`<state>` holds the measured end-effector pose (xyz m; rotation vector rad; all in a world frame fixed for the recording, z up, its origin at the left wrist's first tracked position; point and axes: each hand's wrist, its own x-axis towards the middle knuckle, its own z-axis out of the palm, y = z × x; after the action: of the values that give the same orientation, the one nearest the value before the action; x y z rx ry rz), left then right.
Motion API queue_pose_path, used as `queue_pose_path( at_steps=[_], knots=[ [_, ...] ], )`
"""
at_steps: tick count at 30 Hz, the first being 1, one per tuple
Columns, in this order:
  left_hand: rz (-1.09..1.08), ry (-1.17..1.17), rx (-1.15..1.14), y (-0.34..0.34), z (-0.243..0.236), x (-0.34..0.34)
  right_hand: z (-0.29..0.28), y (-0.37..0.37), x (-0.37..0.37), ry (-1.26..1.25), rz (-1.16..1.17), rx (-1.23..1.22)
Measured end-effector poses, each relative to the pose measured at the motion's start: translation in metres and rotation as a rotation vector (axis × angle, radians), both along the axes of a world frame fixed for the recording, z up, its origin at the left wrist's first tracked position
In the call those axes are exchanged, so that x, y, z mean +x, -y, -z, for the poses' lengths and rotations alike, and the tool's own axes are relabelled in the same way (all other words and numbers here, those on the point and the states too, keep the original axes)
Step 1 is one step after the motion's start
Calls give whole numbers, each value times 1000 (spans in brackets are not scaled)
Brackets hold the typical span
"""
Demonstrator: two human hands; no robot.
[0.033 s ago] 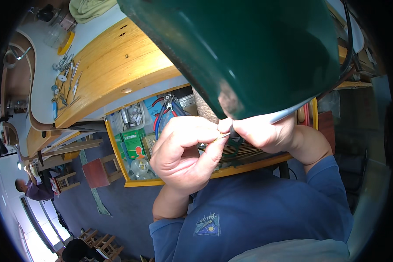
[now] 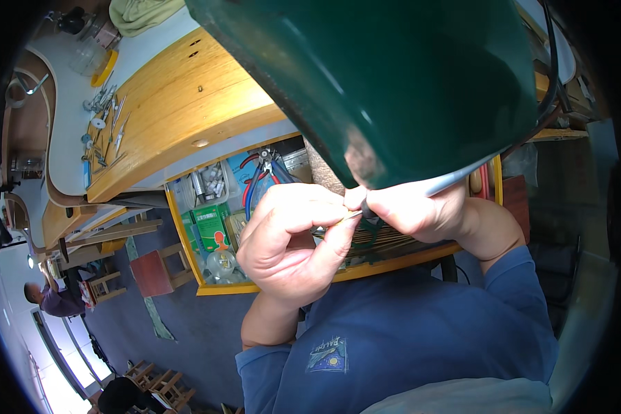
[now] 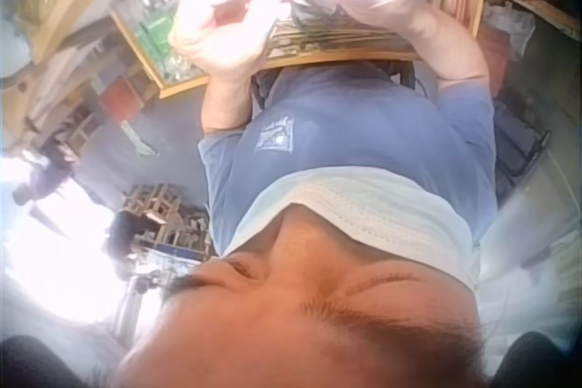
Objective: The person grinds a ring using a rotary hand tool, files it with a metal hand file, and turns the ring in their hands.
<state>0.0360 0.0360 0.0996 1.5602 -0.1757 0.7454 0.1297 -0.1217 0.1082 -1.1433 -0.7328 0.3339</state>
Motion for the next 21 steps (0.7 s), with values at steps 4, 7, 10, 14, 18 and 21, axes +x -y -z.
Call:
queue_pose_path(
  at_steps=[4, 7, 10, 14, 18, 21],
  knots=[
    [-12, 9, 3, -1, 1, -1, 2, 0, 5, 97, -1, -53],
    [-7, -29, -2, 0, -2, -1, 18, -6, 8, 7, -102, 191],
    [-12, -12, -4, 1, -1, -1, 20, -8, 7, -35, -137, 283],
    [-28, -25, -15, 0, -1, -3, 0, -2, 3, -114, -112, 150],
    [-26, -23, -17, 1, 0, -3, 19, -10, 7, 81, -70, 201],
    [-14, -25, -14, 2, -4, -1, 21, -7, 7, 97, -79, 225]
  ],
)
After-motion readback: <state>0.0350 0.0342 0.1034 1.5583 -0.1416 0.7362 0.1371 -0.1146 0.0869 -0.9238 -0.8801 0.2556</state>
